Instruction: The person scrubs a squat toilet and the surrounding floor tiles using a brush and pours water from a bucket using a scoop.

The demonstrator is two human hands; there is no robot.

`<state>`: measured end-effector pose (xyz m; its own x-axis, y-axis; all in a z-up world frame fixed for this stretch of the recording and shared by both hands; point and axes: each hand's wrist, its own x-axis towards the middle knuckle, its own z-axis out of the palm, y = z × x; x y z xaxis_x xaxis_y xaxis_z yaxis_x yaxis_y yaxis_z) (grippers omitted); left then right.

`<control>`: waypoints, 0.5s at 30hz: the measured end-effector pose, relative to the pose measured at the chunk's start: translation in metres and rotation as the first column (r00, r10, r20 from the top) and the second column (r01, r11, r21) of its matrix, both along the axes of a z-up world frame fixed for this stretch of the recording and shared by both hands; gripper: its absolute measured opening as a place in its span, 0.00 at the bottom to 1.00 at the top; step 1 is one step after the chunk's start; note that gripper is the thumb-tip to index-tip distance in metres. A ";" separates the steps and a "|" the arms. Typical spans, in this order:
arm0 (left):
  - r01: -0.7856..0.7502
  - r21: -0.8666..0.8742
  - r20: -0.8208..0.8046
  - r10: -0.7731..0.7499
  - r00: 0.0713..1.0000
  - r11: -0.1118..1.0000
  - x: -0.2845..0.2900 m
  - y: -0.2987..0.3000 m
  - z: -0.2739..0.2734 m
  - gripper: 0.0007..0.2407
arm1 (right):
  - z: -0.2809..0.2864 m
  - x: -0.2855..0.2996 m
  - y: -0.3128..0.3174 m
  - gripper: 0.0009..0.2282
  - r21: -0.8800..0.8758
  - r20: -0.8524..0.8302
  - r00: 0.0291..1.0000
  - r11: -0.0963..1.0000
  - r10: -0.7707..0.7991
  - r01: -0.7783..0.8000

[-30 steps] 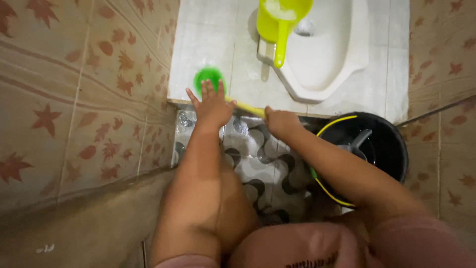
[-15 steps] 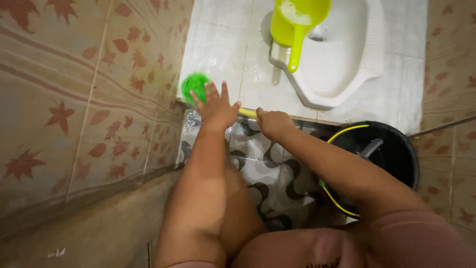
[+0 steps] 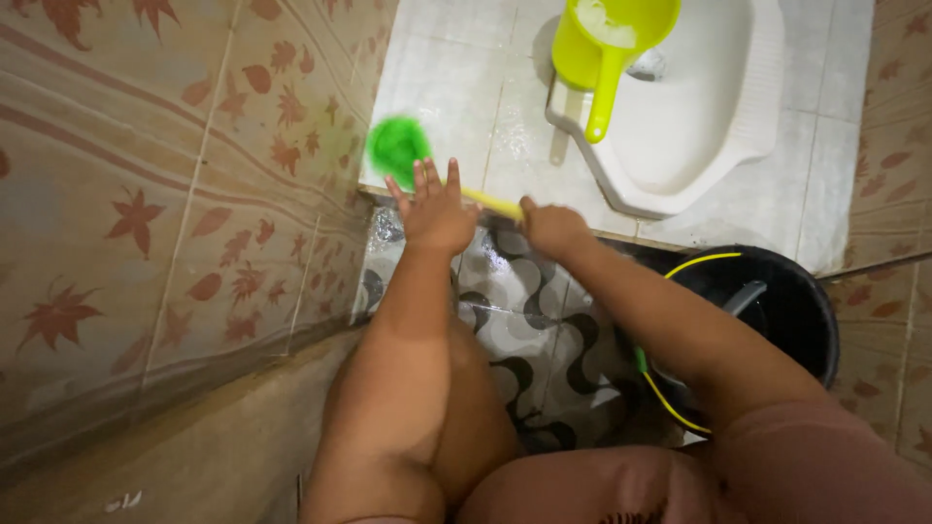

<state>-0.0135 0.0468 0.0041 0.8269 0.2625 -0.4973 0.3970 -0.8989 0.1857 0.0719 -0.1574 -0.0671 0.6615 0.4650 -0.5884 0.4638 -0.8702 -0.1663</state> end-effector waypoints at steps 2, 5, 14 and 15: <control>0.033 0.008 -0.030 -0.033 0.999 0.999 0.000 -0.002 -0.001 0.36 | -0.019 0.041 -0.015 0.20 0.020 0.085 0.989 0.993 -0.121 0.120; 0.007 -0.022 -0.070 -0.008 0.998 1.000 0.000 -0.001 0.003 0.36 | -0.052 0.083 -0.029 0.22 0.151 0.117 0.916 0.919 -0.383 0.365; -0.001 -0.048 -0.005 0.000 1.000 0.999 0.004 -0.005 0.003 0.35 | -0.059 0.030 0.008 0.24 0.051 0.019 0.998 0.997 -0.060 0.059; -0.002 -0.046 -0.022 0.001 1.000 0.999 0.003 -0.004 0.003 0.35 | -0.066 0.059 0.005 0.23 0.054 0.055 0.983 0.984 -0.174 0.171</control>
<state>-0.0102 0.0427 0.0072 0.8154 0.2402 -0.5267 0.4026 -0.8891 0.2178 0.1304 -0.1521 -0.1329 0.7673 0.3678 -0.5254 0.3173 -0.9296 -0.1873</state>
